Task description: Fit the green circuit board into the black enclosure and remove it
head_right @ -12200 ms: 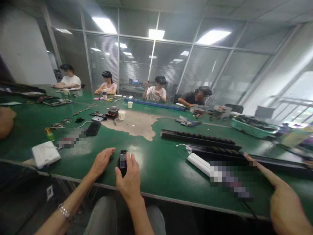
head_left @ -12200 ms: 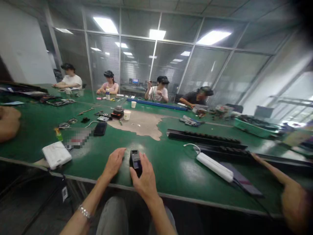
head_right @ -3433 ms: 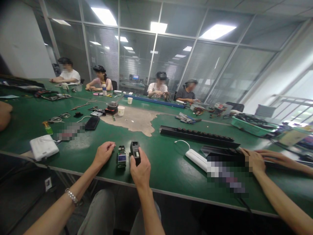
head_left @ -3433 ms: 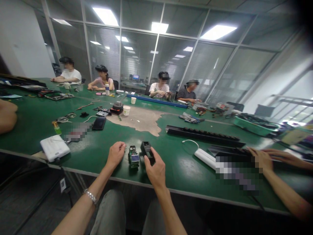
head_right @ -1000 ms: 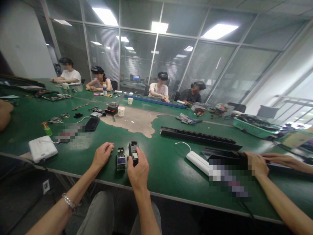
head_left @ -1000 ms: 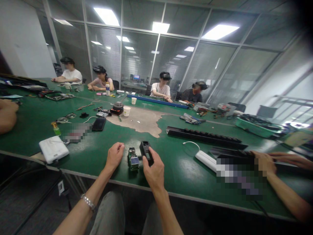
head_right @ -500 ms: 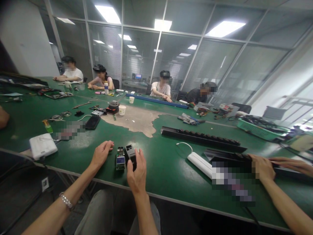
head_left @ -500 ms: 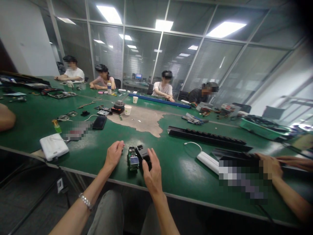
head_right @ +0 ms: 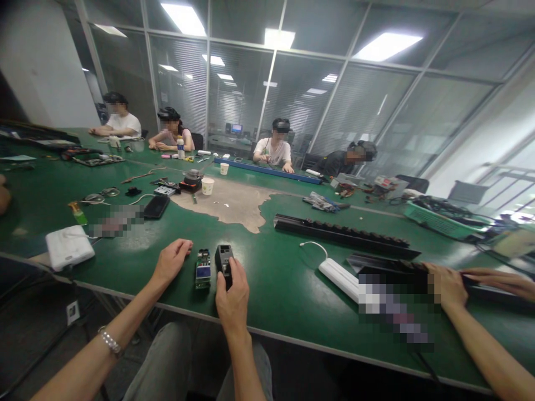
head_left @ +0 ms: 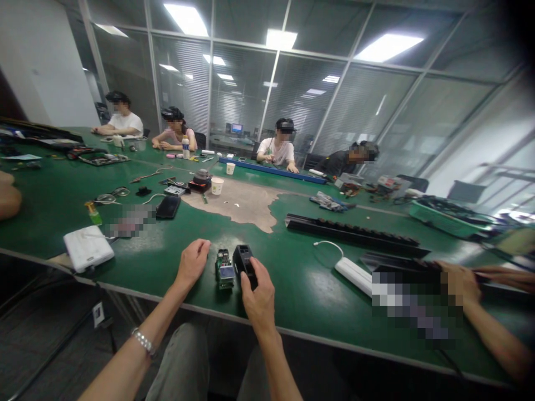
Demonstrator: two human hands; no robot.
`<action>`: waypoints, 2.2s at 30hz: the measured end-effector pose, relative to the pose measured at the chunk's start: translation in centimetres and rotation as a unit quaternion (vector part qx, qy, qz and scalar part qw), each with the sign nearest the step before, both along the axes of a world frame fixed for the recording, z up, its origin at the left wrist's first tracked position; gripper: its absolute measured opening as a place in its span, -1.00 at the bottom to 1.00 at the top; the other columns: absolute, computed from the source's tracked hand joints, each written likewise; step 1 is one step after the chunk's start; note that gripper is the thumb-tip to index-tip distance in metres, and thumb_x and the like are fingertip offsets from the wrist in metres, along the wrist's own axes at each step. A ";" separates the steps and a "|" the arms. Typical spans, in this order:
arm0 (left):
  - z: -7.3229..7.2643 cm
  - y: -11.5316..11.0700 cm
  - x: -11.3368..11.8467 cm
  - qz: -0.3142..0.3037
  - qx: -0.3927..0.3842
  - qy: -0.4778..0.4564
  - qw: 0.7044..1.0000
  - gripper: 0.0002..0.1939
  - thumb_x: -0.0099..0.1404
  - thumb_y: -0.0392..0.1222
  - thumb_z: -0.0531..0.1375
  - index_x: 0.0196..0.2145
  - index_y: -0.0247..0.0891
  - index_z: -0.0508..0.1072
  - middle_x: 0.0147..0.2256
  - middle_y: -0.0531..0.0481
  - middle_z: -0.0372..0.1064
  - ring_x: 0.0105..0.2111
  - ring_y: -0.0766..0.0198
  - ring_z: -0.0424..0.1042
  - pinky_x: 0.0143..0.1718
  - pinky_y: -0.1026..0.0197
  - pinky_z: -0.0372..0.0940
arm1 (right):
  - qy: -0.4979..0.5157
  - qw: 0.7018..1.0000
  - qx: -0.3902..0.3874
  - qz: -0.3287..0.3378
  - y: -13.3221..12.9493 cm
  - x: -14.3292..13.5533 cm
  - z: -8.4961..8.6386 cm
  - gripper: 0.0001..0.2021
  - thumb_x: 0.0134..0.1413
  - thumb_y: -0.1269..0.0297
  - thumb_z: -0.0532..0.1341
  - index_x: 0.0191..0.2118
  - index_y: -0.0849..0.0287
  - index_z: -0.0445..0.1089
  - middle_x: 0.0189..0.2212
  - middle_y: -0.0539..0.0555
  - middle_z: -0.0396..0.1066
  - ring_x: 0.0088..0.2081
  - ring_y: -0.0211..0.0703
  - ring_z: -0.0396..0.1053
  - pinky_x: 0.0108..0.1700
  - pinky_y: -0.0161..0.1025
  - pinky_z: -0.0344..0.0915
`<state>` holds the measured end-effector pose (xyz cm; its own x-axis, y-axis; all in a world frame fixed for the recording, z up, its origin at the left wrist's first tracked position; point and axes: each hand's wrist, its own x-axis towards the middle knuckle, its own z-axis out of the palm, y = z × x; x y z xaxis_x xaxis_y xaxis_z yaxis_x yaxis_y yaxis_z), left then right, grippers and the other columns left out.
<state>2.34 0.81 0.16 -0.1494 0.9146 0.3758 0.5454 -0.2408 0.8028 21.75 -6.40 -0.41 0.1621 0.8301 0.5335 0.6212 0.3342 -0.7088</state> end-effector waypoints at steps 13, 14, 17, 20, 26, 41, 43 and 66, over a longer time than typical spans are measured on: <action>-0.2 0.0 -0.5 -0.011 0.011 0.008 1.000 -0.61 0.34 0.04 -0.06 -0.30 -0.21 0.47 -0.34 -0.02 0.47 -0.32 0.25 0.43 -0.27 0.26 0.27 | 0.012 0.998 0.052 0.011 -1.4 -3.9 4.9 -0.61 0.17 0.23 0.16 0.10 0.20 0.33 0.04 0.19 0.38 0.07 -0.03 0.33 0.13 -0.05 0.23; -0.2 0.0 -0.6 -0.010 0.011 0.008 1.000 -0.61 0.34 0.04 -0.06 -0.30 -0.21 0.47 -0.35 -0.02 0.47 -0.33 0.25 0.43 -0.27 0.26 0.27 | 0.004 0.999 0.048 0.012 -1.3 -4.3 4.8 -0.61 0.17 0.23 0.16 0.10 0.21 0.33 0.04 0.20 0.38 0.07 -0.02 0.33 0.13 -0.05 0.24; -0.1 0.0 -0.6 -0.012 0.012 0.007 1.000 -0.62 0.35 0.04 -0.06 -0.29 -0.21 0.47 -0.36 -0.02 0.47 -0.33 0.26 0.42 -0.27 0.26 0.26 | -0.026 0.999 0.043 0.000 -1.1 -5.2 4.1 -0.61 0.16 0.23 0.17 0.09 0.25 0.34 0.06 0.26 0.35 0.10 0.04 0.30 0.13 0.00 0.23; -0.2 0.0 -0.7 -0.012 0.017 0.006 1.000 -0.62 0.35 0.02 -0.05 -0.29 -0.21 0.47 -0.34 -0.03 0.47 -0.32 0.25 0.42 -0.26 0.26 0.26 | -0.059 0.998 0.038 -0.008 -0.8 -5.9 3.8 -0.60 0.15 0.22 0.16 0.08 0.28 0.35 0.06 0.30 0.35 0.10 0.07 0.29 0.13 0.03 0.23; -0.2 0.0 -0.7 -0.014 0.019 0.009 1.000 -0.63 0.35 0.02 -0.05 -0.28 -0.21 0.47 -0.34 -0.02 0.47 -0.33 0.26 0.41 -0.24 0.25 0.25 | -0.103 0.995 0.002 -0.017 -1.4 -6.1 2.7 -0.57 0.16 0.20 0.16 0.09 0.30 0.33 0.06 0.33 0.34 0.08 0.10 0.31 0.11 0.05 0.25; -0.6 0.3 -0.6 -0.011 0.012 0.008 1.000 -0.70 0.30 -0.05 0.02 -0.23 -0.22 0.47 -0.32 -0.02 0.48 -0.34 0.26 0.43 -0.26 0.23 0.28 | -0.140 0.990 -0.029 0.005 -1.3 -5.9 1.5 -0.48 0.14 0.23 0.17 0.20 0.30 0.21 0.17 0.37 0.20 0.17 0.15 0.20 0.14 0.08 0.21; -0.7 0.4 -0.5 -0.014 0.008 0.007 1.000 -0.70 0.30 -0.05 0.02 -0.21 -0.22 0.47 -0.30 -0.03 0.48 -0.31 0.25 0.45 -0.24 0.23 0.30 | -0.124 0.992 -0.030 0.012 -1.3 -6.0 1.2 -0.50 0.15 0.28 0.15 0.20 0.30 0.21 0.15 0.36 0.23 0.18 0.13 0.21 0.13 0.05 0.23; -0.6 0.2 -0.4 -0.007 0.009 0.025 1.000 -0.68 0.31 -0.01 0.00 -0.25 -0.21 0.47 -0.31 -0.03 0.48 -0.32 0.24 0.43 -0.24 0.23 0.25 | -0.017 1.000 0.004 -0.011 1.1 -0.6 0.5 -0.52 0.10 0.27 0.15 0.15 0.28 0.27 0.08 0.25 0.34 0.11 0.02 0.29 0.17 0.01 0.19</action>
